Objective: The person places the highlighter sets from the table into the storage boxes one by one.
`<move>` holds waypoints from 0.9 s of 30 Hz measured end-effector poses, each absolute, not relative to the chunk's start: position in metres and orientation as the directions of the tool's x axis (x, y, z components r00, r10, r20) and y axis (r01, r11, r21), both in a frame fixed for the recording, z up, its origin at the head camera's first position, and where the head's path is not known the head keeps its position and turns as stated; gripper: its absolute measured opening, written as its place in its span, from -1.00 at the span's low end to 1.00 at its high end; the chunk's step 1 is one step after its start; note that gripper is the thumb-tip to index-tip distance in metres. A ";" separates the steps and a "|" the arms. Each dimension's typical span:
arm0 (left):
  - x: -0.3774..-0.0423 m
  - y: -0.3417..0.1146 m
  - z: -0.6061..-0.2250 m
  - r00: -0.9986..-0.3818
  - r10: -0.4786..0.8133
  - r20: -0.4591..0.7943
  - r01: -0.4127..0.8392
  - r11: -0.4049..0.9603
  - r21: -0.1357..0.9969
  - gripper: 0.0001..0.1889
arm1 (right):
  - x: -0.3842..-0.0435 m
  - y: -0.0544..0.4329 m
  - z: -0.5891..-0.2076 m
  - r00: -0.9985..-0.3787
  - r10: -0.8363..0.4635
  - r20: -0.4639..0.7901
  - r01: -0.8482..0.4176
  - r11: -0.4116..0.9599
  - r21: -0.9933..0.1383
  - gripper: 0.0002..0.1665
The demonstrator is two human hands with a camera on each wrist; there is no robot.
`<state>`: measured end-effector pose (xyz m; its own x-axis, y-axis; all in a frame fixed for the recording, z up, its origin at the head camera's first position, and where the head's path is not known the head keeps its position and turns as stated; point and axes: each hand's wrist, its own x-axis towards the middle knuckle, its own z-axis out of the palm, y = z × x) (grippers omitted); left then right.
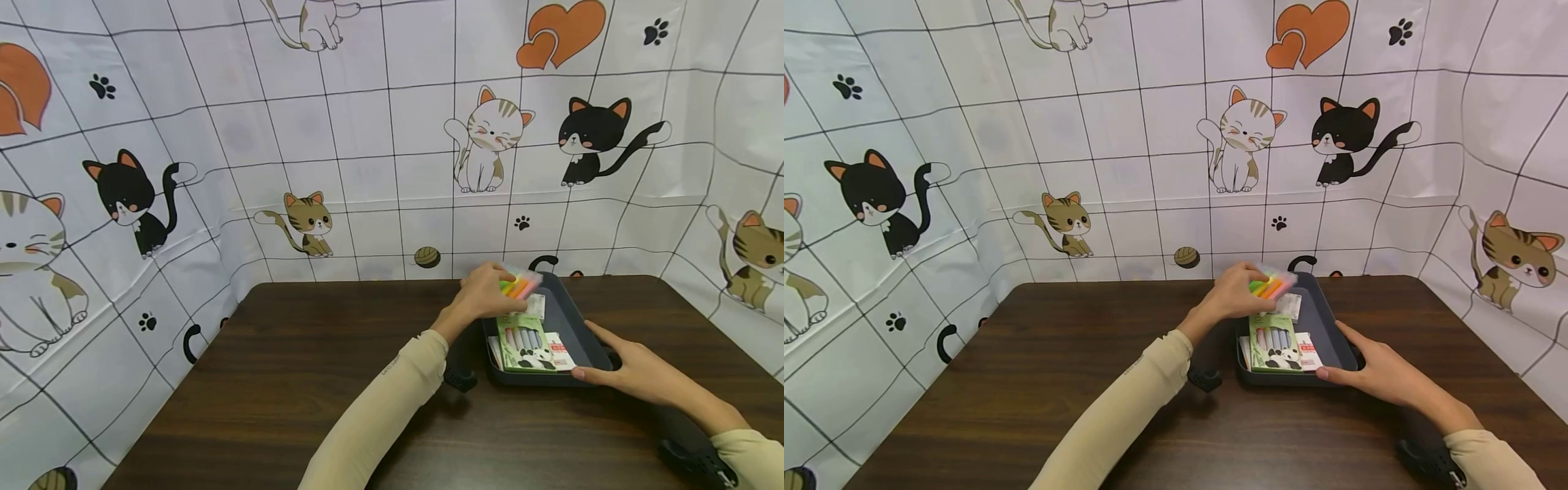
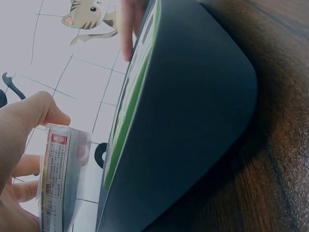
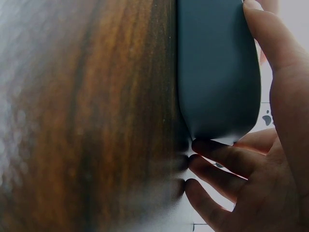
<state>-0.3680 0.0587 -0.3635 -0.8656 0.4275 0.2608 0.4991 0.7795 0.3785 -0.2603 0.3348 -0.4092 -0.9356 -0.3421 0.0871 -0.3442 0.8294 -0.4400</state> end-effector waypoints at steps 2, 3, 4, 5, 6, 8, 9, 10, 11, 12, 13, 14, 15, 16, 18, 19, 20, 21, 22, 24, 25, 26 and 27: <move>-0.369 0.059 -0.363 -0.864 0.435 0.253 0.502 0.781 0.372 -0.33 | -0.260 0.335 -0.409 -0.938 -0.338 0.080 -0.338 0.832 -0.440 0.20; -0.369 0.059 -0.363 -0.862 0.440 0.253 0.506 0.779 0.369 -0.34 | -0.261 0.335 -0.409 -0.938 -0.337 0.077 -0.335 0.833 -0.440 0.21; -0.370 0.059 -0.363 -0.859 0.446 0.252 0.511 0.776 0.370 -0.35 | -0.261 0.335 -0.409 -0.939 -0.336 0.074 -0.333 0.834 -0.440 0.21; -0.370 0.059 -0.363 -0.856 0.451 0.251 0.516 0.771 0.373 -0.35 | -0.261 0.335 -0.408 -0.940 -0.334 0.071 -0.330 0.835 -0.440 0.21; -0.371 0.059 -0.363 -0.853 0.457 0.252 0.521 0.766 0.375 -0.36 | -0.262 0.335 -0.409 -0.940 -0.333 0.070 -0.329 0.836 -0.439 0.21; -0.371 0.058 -0.363 -0.847 0.471 0.249 0.532 0.761 0.371 -0.36 | -0.262 0.335 -0.409 -0.941 -0.332 0.068 -0.327 0.838 -0.437 0.21; -0.372 0.058 -0.363 -0.843 0.478 0.246 0.538 0.759 0.368 -0.36 | -0.262 0.335 -0.409 -0.941 -0.331 0.069 -0.327 0.838 -0.436 0.21; -0.371 0.059 -0.363 -0.840 0.485 0.242 0.542 0.758 0.362 -0.36 | -0.262 0.335 -0.409 -0.941 -0.331 0.069 -0.327 0.839 -0.435 0.21; -0.371 0.059 -0.363 -0.837 0.493 0.239 0.548 0.756 0.358 -0.35 | -0.261 0.335 -0.410 -0.941 -0.331 0.069 -0.327 0.839 -0.434 0.21; -0.371 0.059 -0.363 -0.832 0.502 0.236 0.555 0.754 0.352 -0.34 | -0.261 0.335 -0.410 -0.941 -0.331 0.070 -0.328 0.840 -0.433 0.21; -0.371 0.059 -0.363 -0.827 0.512 0.233 0.563 0.752 0.344 -0.33 | -0.261 0.335 -0.410 -0.941 -0.330 0.069 -0.327 0.840 -0.432 0.21; -0.371 0.059 -0.362 -0.822 0.521 0.232 0.570 0.746 0.344 -0.33 | -0.261 0.335 -0.410 -0.941 -0.330 0.070 -0.327 0.840 -0.433 0.20; -0.371 0.059 -0.362 -0.817 0.528 0.232 0.577 0.741 0.344 -0.32 | -0.261 0.335 -0.410 -0.941 -0.332 0.071 -0.329 0.839 -0.434 0.20; -0.371 0.059 -0.362 -0.811 0.537 0.231 0.585 0.735 0.343 -0.32 | -0.262 0.334 -0.410 -0.940 -0.333 0.072 -0.330 0.838 -0.435 0.20; -0.371 0.060 -0.362 -0.802 0.551 0.230 0.596 0.725 0.344 -0.32 | -0.262 0.335 -0.409 -0.939 -0.335 0.074 -0.333 0.836 -0.436 0.20; -0.371 0.060 -0.362 -0.799 0.556 0.229 0.601 0.722 0.343 -0.33 | -0.262 0.335 -0.409 -0.939 -0.337 0.076 -0.335 0.835 -0.438 0.20; -0.371 0.060 -0.362 -0.797 0.559 0.227 0.603 0.718 0.348 -0.33 | -0.262 0.335 -0.410 -0.938 -0.337 0.077 -0.336 0.834 -0.438 0.20; -0.371 0.060 -0.362 -0.794 0.565 0.224 0.606 0.715 0.349 -0.33 | -0.262 0.335 -0.410 -0.938 -0.338 0.077 -0.336 0.833 -0.439 0.20; -0.371 0.060 -0.362 -0.792 0.569 0.221 0.608 0.712 0.352 -0.33 | -0.262 0.335 -0.410 -0.938 -0.337 0.076 -0.335 0.833 -0.440 0.20; -0.370 0.062 -0.362 -0.786 0.578 0.218 0.616 0.706 0.351 -0.35 | -0.262 0.335 -0.410 -0.939 -0.336 0.073 -0.333 0.833 -0.443 0.20; -0.370 0.062 -0.362 -0.784 0.582 0.217 0.619 0.704 0.349 -0.35 | -0.262 0.335 -0.410 -0.939 -0.336 0.071 -0.331 0.833 -0.444 0.20; -0.370 0.063 -0.362 -0.781 0.586 0.217 0.623 0.702 0.346 -0.35 | -0.262 0.335 -0.410 -0.940 -0.335 0.069 -0.330 0.833 -0.444 0.20; -0.370 0.064 -0.362 -0.777 0.591 0.216 0.628 0.702 0.336 -0.35 | -0.262 0.335 -0.410 -0.940 -0.334 0.067 -0.328 0.833 -0.445 0.20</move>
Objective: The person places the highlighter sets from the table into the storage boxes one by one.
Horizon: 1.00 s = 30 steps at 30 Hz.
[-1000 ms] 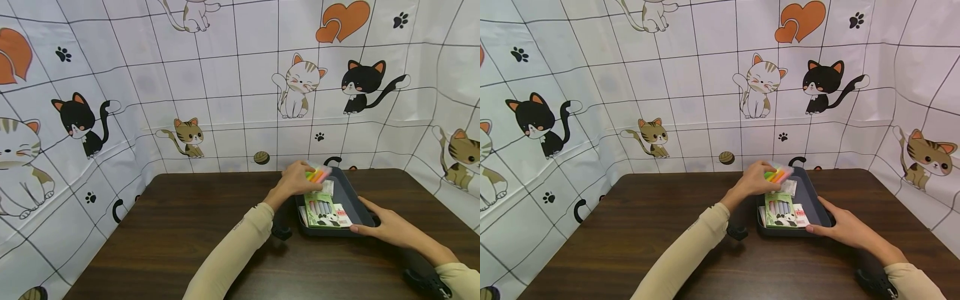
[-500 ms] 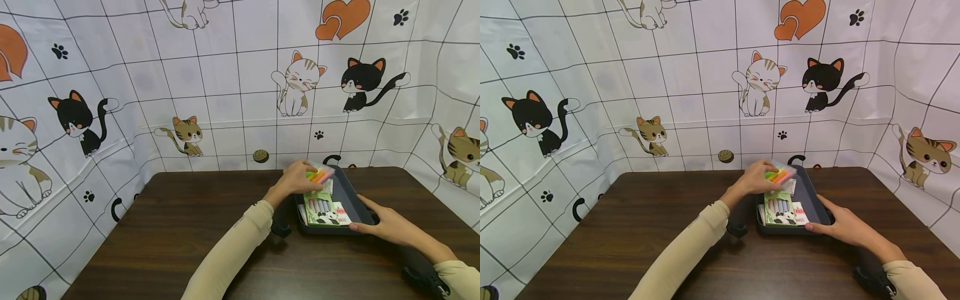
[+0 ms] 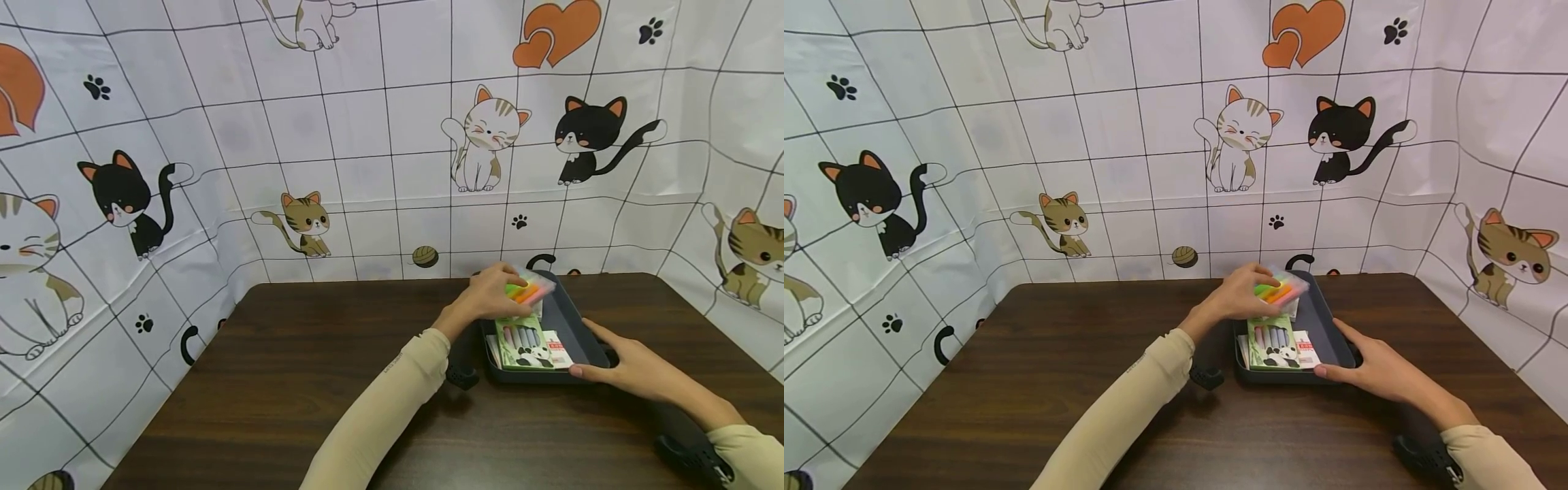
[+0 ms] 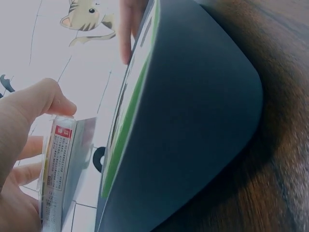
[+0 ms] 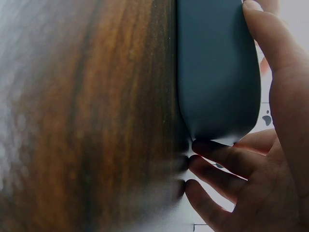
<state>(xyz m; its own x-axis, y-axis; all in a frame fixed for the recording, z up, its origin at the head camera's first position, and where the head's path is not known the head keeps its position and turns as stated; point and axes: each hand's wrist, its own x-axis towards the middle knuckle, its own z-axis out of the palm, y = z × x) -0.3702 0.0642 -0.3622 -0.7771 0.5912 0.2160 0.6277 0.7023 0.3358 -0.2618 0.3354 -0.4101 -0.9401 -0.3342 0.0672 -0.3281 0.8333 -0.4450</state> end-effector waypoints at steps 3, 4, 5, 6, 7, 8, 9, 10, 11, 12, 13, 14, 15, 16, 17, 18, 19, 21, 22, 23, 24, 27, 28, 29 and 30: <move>-0.369 0.067 -0.361 -0.767 0.604 0.218 0.641 0.699 0.317 -0.35 | -0.262 0.335 -0.410 -0.941 -0.333 0.062 -0.325 0.833 -0.448 0.20; -0.369 0.067 -0.361 -0.765 0.606 0.219 0.643 0.697 0.316 -0.36 | -0.263 0.335 -0.409 -0.942 -0.331 0.059 -0.322 0.834 -0.448 0.20; -0.369 0.067 -0.360 -0.762 0.608 0.222 0.646 0.694 0.318 -0.37 | -0.263 0.335 -0.409 -0.942 -0.330 0.056 -0.319 0.834 -0.450 0.20; -0.369 0.067 -0.360 -0.759 0.612 0.224 0.650 0.690 0.319 -0.38 | -0.263 0.334 -0.408 -0.943 -0.328 0.054 -0.316 0.835 -0.451 0.20; -0.370 0.067 -0.360 -0.757 0.614 0.226 0.652 0.685 0.324 -0.39 | -0.263 0.334 -0.408 -0.944 -0.326 0.053 -0.314 0.835 -0.451 0.20; -0.370 0.067 -0.361 -0.755 0.615 0.227 0.654 0.680 0.332 -0.40 | -0.264 0.333 -0.407 -0.945 -0.324 0.050 -0.310 0.837 -0.451 0.21; -0.371 0.066 -0.362 -0.753 0.616 0.230 0.656 0.675 0.339 -0.41 | -0.264 0.333 -0.407 -0.946 -0.322 0.048 -0.308 0.838 -0.450 0.21; -0.372 0.065 -0.363 -0.753 0.617 0.231 0.656 0.671 0.347 -0.42 | -0.264 0.332 -0.406 -0.946 -0.321 0.047 -0.307 0.839 -0.448 0.21; -0.374 0.064 -0.363 -0.751 0.616 0.238 0.658 0.663 0.358 -0.43 | -0.264 0.332 -0.406 -0.946 -0.322 0.049 -0.309 0.839 -0.447 0.21; -0.375 0.063 -0.364 -0.748 0.616 0.247 0.661 0.656 0.365 -0.45 | -0.264 0.332 -0.406 -0.945 -0.322 0.049 -0.309 0.840 -0.445 0.21; -0.376 0.061 -0.364 -0.748 0.613 0.256 0.661 0.649 0.377 -0.47 | -0.264 0.332 -0.406 -0.945 -0.324 0.051 -0.311 0.839 -0.447 0.22; -0.377 0.059 -0.365 -0.747 0.608 0.269 0.661 0.640 0.392 -0.50 | -0.264 0.331 -0.405 -0.944 -0.324 0.052 -0.313 0.839 -0.445 0.22; -0.378 0.057 -0.365 -0.745 0.604 0.282 0.663 0.631 0.403 -0.51 | -0.264 0.332 -0.405 -0.944 -0.326 0.055 -0.315 0.839 -0.444 0.22; -0.379 0.056 -0.364 -0.742 0.602 0.296 0.667 0.621 0.411 -0.53 | -0.264 0.332 -0.406 -0.943 -0.327 0.057 -0.317 0.838 -0.444 0.22; -0.380 0.055 -0.364 -0.738 0.599 0.311 0.673 0.612 0.416 -0.55 | -0.264 0.332 -0.406 -0.943 -0.328 0.058 -0.318 0.837 -0.444 0.22; -0.381 0.054 -0.364 -0.735 0.598 0.321 0.676 0.607 0.418 -0.55 | -0.264 0.332 -0.406 -0.943 -0.329 0.060 -0.320 0.837 -0.444 0.22; -0.381 0.053 -0.364 -0.733 0.596 0.328 0.678 0.602 0.422 -0.55 | -0.264 0.333 -0.407 -0.942 -0.330 0.062 -0.322 0.837 -0.443 0.22; -0.381 0.052 -0.363 -0.727 0.598 0.336 0.684 0.598 0.417 -0.54 | -0.264 0.334 -0.408 -0.942 -0.329 0.063 -0.322 0.839 -0.438 0.22; -0.381 0.052 -0.363 -0.726 0.598 0.340 0.686 0.598 0.414 -0.54 | -0.264 0.334 -0.408 -0.942 -0.329 0.064 -0.323 0.840 -0.437 0.21; -0.381 0.052 -0.363 -0.727 0.595 0.342 0.685 0.600 0.413 -0.54 | -0.263 0.335 -0.409 -0.942 -0.330 0.065 -0.324 0.839 -0.437 0.21; -0.381 0.052 -0.363 -0.728 0.593 0.343 0.684 0.602 0.411 -0.54 | -0.263 0.335 -0.410 -0.941 -0.331 0.067 -0.326 0.838 -0.437 0.21; -0.380 0.052 -0.363 -0.731 0.589 0.345 0.682 0.611 0.402 -0.54 | -0.263 0.336 -0.411 -0.941 -0.332 0.070 -0.328 0.837 -0.438 0.21; -0.379 0.052 -0.363 -0.731 0.588 0.345 0.682 0.613 0.400 -0.54 | -0.262 0.336 -0.411 -0.940 -0.333 0.072 -0.329 0.836 -0.439 0.20; -0.379 0.052 -0.363 -0.732 0.588 0.344 0.681 0.615 0.398 -0.54 | -0.262 0.336 -0.411 -0.940 -0.333 0.073 -0.330 0.835 -0.441 0.20; -0.379 0.052 -0.363 -0.734 0.586 0.342 0.678 0.620 0.395 -0.54 | -0.262 0.336 -0.411 -0.940 -0.333 0.073 -0.330 0.835 -0.440 0.20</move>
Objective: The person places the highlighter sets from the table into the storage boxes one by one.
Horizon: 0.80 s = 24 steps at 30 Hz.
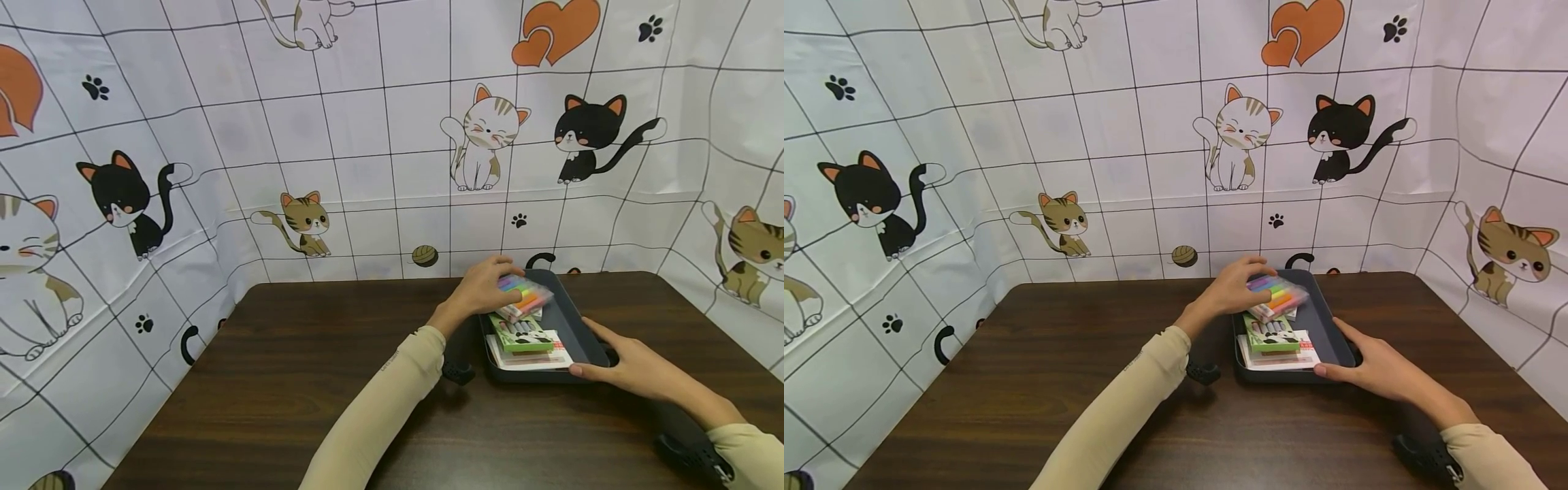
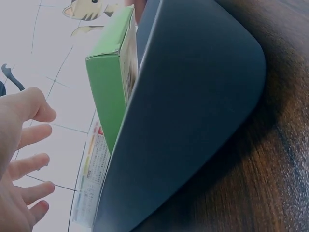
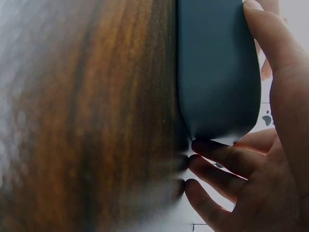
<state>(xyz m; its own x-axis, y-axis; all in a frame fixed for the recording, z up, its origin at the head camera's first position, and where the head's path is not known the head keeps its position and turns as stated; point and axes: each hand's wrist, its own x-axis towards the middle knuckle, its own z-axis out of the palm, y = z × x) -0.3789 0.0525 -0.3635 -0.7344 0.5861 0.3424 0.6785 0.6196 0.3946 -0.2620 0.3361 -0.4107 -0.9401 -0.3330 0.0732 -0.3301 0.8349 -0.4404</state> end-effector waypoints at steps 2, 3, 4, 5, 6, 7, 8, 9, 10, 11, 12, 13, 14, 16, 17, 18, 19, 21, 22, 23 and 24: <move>-0.378 0.053 -0.364 -0.739 0.582 0.339 0.674 0.628 0.390 -0.54 | -0.262 0.336 -0.411 -0.940 -0.333 0.073 -0.330 0.835 -0.440 0.20; -0.378 0.053 -0.364 -0.743 0.580 0.335 0.670 0.635 0.386 -0.54 | -0.262 0.336 -0.410 -0.940 -0.333 0.074 -0.331 0.835 -0.440 0.20; -0.378 0.053 -0.364 -0.746 0.577 0.332 0.665 0.641 0.382 -0.55 | -0.262 0.336 -0.410 -0.940 -0.333 0.074 -0.330 0.835 -0.440 0.20; -0.378 0.053 -0.364 -0.750 0.575 0.329 0.662 0.647 0.379 -0.55 | -0.262 0.336 -0.410 -0.940 -0.333 0.074 -0.330 0.835 -0.441 0.20; -0.378 0.053 -0.364 -0.752 0.573 0.327 0.660 0.650 0.377 -0.55 | -0.262 0.336 -0.410 -0.940 -0.334 0.074 -0.331 0.834 -0.440 0.21; -0.378 0.052 -0.364 -0.753 0.572 0.324 0.658 0.654 0.375 -0.55 | -0.262 0.336 -0.410 -0.940 -0.333 0.074 -0.331 0.835 -0.440 0.21; -0.378 0.052 -0.363 -0.755 0.571 0.321 0.655 0.659 0.370 -0.55 | -0.262 0.337 -0.409 -0.940 -0.332 0.074 -0.330 0.836 -0.439 0.21; -0.378 0.052 -0.363 -0.757 0.570 0.319 0.653 0.664 0.363 -0.55 | -0.261 0.337 -0.409 -0.941 -0.331 0.075 -0.330 0.837 -0.437 0.21; -0.378 0.052 -0.363 -0.759 0.569 0.317 0.652 0.669 0.358 -0.55 | -0.261 0.338 -0.409 -0.941 -0.331 0.076 -0.330 0.837 -0.437 0.21; -0.378 0.051 -0.363 -0.760 0.569 0.315 0.650 0.674 0.351 -0.55 | -0.261 0.338 -0.410 -0.941 -0.331 0.078 -0.330 0.837 -0.435 0.21; -0.379 0.049 -0.364 -0.759 0.569 0.316 0.651 0.678 0.342 -0.55 | -0.261 0.339 -0.410 -0.940 -0.331 0.080 -0.331 0.838 -0.434 0.21; -0.379 0.047 -0.365 -0.759 0.570 0.317 0.651 0.681 0.335 -0.55 | -0.261 0.339 -0.410 -0.941 -0.329 0.080 -0.330 0.839 -0.433 0.21; -0.380 0.044 -0.366 -0.759 0.569 0.316 0.651 0.683 0.332 -0.55 | -0.261 0.340 -0.410 -0.941 -0.330 0.081 -0.331 0.839 -0.433 0.21; -0.381 0.035 -0.369 -0.759 0.570 0.314 0.650 0.687 0.325 -0.55 | -0.261 0.340 -0.411 -0.939 -0.332 0.083 -0.334 0.837 -0.434 0.20; -0.382 0.030 -0.370 -0.759 0.571 0.313 0.651 0.687 0.323 -0.55 | -0.261 0.339 -0.411 -0.939 -0.333 0.083 -0.335 0.836 -0.434 0.20; -0.384 0.024 -0.372 -0.757 0.573 0.314 0.652 0.687 0.319 -0.55 | -0.261 0.339 -0.412 -0.939 -0.334 0.084 -0.336 0.835 -0.435 0.20; -0.386 0.019 -0.373 -0.759 0.572 0.310 0.650 0.692 0.315 -0.55 | -0.261 0.338 -0.412 -0.939 -0.334 0.084 -0.336 0.835 -0.437 0.20; -0.388 0.006 -0.374 -0.764 0.569 0.305 0.643 0.708 0.292 -0.56 | -0.262 0.338 -0.412 -0.938 -0.336 0.086 -0.339 0.832 -0.439 0.20; -0.389 -0.001 -0.375 -0.767 0.566 0.302 0.639 0.717 0.279 -0.56 | -0.262 0.337 -0.413 -0.938 -0.337 0.086 -0.339 0.832 -0.440 0.20; -0.389 -0.008 -0.375 -0.773 0.559 0.301 0.631 0.729 0.266 -0.55 | -0.263 0.337 -0.413 -0.938 -0.336 0.084 -0.338 0.832 -0.441 0.20; -0.390 -0.016 -0.376 -0.778 0.553 0.299 0.623 0.740 0.252 -0.55 | -0.263 0.336 -0.413 -0.938 -0.336 0.084 -0.338 0.831 -0.442 0.20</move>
